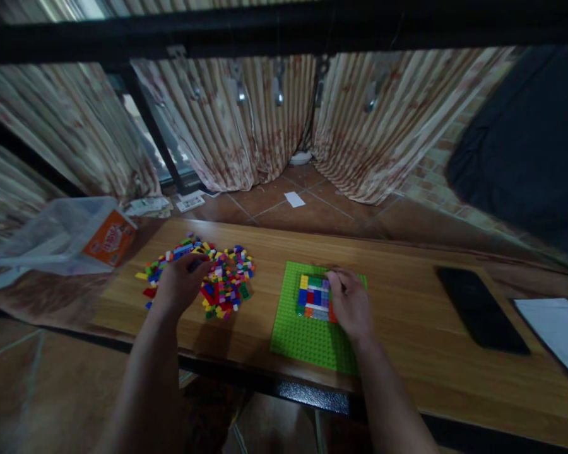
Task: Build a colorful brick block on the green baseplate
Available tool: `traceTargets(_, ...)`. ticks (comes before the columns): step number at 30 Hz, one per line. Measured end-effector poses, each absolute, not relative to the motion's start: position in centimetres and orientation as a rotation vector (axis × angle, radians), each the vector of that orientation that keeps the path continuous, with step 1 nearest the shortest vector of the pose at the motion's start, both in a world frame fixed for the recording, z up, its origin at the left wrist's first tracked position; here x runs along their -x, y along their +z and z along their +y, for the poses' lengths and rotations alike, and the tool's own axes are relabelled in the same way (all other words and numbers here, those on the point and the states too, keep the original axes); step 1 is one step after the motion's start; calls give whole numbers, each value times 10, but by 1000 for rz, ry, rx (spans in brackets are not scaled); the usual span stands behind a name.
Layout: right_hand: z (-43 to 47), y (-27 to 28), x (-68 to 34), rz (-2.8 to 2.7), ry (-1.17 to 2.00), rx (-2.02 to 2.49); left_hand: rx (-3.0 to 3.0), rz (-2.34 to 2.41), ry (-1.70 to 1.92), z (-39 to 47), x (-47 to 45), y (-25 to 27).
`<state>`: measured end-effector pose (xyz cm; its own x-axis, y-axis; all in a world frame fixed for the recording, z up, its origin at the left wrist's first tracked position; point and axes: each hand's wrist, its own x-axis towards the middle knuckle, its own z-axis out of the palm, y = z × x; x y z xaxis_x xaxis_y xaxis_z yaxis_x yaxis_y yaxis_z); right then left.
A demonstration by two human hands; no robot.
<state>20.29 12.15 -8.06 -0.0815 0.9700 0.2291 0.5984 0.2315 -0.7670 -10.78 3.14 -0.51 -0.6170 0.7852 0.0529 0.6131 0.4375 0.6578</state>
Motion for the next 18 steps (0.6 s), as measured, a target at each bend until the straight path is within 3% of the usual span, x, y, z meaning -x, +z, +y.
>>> traceTargets(18, 129, -88, -208, -1864, 553, 1608, -1153, 2506, 761, 27, 115, -13)
